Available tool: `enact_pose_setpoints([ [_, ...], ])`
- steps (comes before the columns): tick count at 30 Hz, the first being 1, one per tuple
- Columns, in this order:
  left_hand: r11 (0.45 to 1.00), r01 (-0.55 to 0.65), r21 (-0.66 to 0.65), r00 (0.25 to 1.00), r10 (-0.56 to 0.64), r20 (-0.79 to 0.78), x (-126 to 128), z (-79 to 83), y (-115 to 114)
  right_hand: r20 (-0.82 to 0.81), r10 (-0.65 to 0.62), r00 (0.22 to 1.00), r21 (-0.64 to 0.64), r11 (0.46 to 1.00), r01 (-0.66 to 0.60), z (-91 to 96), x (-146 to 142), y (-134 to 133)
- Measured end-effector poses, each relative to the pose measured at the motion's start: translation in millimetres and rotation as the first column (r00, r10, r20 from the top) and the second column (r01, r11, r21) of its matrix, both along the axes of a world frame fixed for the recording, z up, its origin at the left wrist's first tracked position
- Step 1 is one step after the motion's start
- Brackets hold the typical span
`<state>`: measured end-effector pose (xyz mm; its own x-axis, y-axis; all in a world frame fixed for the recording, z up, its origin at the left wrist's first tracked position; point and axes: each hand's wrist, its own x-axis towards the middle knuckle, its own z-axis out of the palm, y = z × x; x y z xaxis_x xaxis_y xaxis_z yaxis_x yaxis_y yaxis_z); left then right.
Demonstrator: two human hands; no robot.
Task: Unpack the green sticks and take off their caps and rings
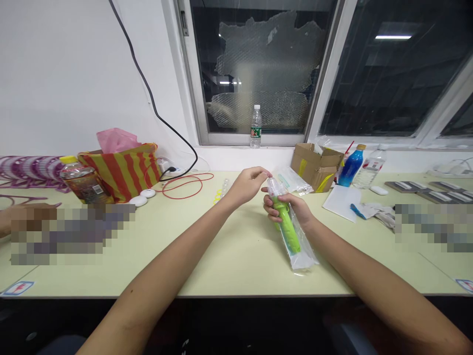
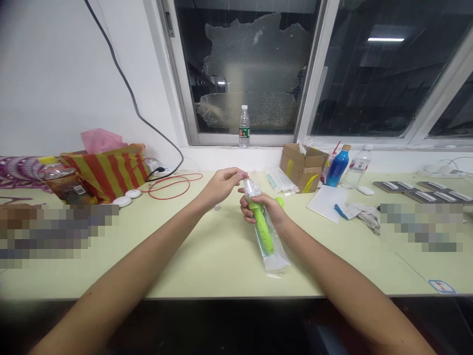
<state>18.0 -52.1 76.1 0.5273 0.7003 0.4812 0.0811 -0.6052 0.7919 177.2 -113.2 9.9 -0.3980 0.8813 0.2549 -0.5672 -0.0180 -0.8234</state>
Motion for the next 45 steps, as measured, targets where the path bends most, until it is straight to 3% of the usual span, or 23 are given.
enact_pose_setpoints([
  [8,0.993,0.107,-0.049,0.994,-0.108,-0.026,-1.1,3.2,-8.6,-0.029,0.024,0.999,-0.007,1.000,-0.024,-0.7,0.0,0.1],
  [13,0.990,0.143,0.012,0.986,-0.142,-0.083,-1.5,-0.1,-8.7,-0.064,0.045,0.997,-0.016,0.999,-0.046,0.8,-0.1,0.6],
  [16,0.979,0.199,-0.043,0.974,-0.202,-0.105,-2.4,-1.5,-9.3,-0.088,0.042,0.995,-0.034,0.998,-0.045,0.4,1.1,2.4],
  [23,0.958,0.260,-0.119,0.963,-0.267,-0.047,-0.1,-8.4,-4.8,-0.110,0.052,0.993,-0.080,0.995,-0.061,0.4,1.9,2.8],
  [29,0.954,0.253,-0.163,0.967,-0.253,0.022,3.8,-15.7,0.0,-0.124,0.026,0.992,-0.070,0.997,-0.034,3.8,-4.3,0.2],
  [39,0.949,0.197,-0.245,0.980,-0.181,0.085,4.0,-20.4,4.0,0.002,-0.196,0.981,-0.010,0.981,0.196,1.4,-23.5,3.4],
  [45,0.976,0.149,-0.157,0.982,-0.127,0.139,-11.0,-20.9,7.6,0.232,-0.475,0.849,0.156,0.880,0.449,-11.2,-22.2,8.6],
])
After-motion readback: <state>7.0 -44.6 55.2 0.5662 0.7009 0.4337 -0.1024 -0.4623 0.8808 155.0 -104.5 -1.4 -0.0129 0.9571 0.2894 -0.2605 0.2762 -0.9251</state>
